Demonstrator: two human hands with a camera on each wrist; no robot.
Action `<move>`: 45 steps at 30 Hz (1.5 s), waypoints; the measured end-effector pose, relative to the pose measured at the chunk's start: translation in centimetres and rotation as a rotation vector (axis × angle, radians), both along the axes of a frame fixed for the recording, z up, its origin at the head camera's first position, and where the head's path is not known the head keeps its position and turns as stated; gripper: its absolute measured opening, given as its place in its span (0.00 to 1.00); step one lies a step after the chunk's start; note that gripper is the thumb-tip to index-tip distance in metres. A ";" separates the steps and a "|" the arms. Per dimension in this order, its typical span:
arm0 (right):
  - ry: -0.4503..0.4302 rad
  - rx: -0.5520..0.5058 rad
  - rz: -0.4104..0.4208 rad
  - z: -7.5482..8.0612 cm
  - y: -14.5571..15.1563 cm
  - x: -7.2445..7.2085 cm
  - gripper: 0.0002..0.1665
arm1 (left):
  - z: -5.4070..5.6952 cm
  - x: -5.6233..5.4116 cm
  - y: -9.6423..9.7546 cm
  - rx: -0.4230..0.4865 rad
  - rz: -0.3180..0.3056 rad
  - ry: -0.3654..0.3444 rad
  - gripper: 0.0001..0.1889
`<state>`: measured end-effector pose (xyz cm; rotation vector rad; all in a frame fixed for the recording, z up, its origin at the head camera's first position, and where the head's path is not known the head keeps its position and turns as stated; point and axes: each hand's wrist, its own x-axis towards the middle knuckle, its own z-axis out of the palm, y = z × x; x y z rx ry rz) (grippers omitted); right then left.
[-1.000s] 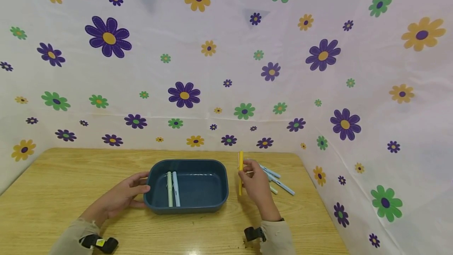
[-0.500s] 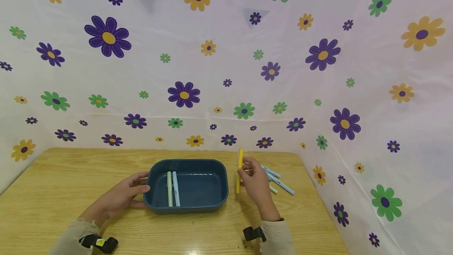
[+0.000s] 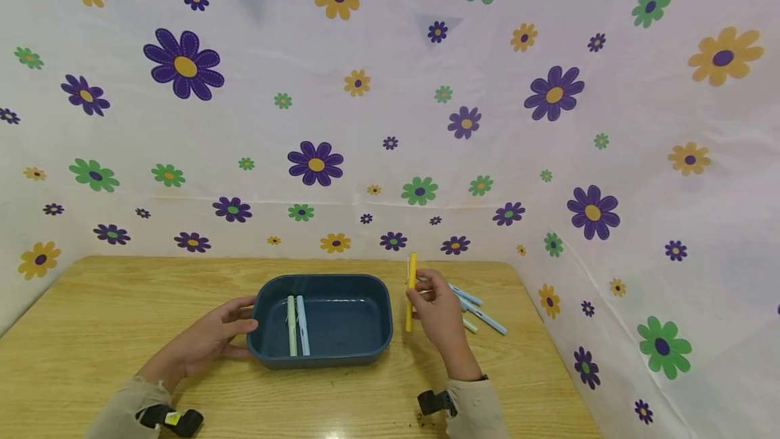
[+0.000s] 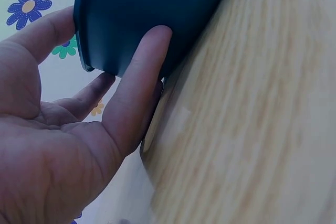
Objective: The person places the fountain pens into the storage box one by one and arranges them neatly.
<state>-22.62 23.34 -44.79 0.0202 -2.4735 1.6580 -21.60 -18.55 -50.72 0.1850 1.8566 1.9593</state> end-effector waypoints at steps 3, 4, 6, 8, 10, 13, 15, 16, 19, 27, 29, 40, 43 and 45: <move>0.007 0.015 -0.001 0.0 0.0 0.0 0.24 | -0.1 -0.1 0.0 0.004 -0.007 0.003 0.37; 0.011 0.019 -0.001 0.1 -0.1 0.0 0.24 | -0.1 -0.1 -0.1 0.007 -0.011 0.004 0.37; 0.017 0.025 0.001 0.1 -0.1 0.1 0.23 | -0.1 -0.1 -0.1 0.012 -0.018 0.007 0.37; 0.023 0.032 0.003 0.1 -0.2 0.2 0.23 | -0.2 -0.2 -0.1 0.019 -0.023 0.007 0.37; 0.026 0.035 0.004 0.0 -0.2 0.2 0.23 | -0.2 -0.1 -0.1 0.022 -0.026 0.007 0.37; 0.034 0.044 0.002 -0.1 -0.2 0.2 0.22 | -0.2 -0.1 -0.1 0.022 -0.025 0.007 0.37; 0.041 0.049 -0.002 -0.1 -0.2 0.2 0.22 | -0.2 0.0 -0.1 0.017 -0.022 0.006 0.37; 0.043 0.050 -0.005 -0.2 -0.2 0.2 0.22 | -0.3 0.0 -0.1 0.017 -0.020 0.007 0.37; 0.045 0.052 -0.014 -0.2 -0.2 0.1 0.22 | -0.2 0.0 0.0 0.020 -0.014 0.007 0.37; 0.054 0.042 -0.016 -0.1 -0.4 0.3 0.24 | -0.4 -0.1 -0.1 0.029 -0.019 0.010 0.37; 0.059 0.039 -0.014 0.0 -0.4 0.3 0.24 | -0.3 -0.1 -0.1 0.028 -0.023 0.014 0.37; 0.063 0.034 -0.018 -0.1 -0.6 0.2 0.23 | -0.1 0.0 0.0 0.019 -0.013 0.007 0.36; 0.063 0.030 -0.023 -0.1 -0.6 0.2 0.23 | -0.2 0.0 -0.1 0.011 -0.010 0.007 0.37; 0.062 0.025 -0.024 -0.1 -0.6 0.2 0.23 | -0.2 -0.1 -0.1 0.010 -0.010 0.007 0.37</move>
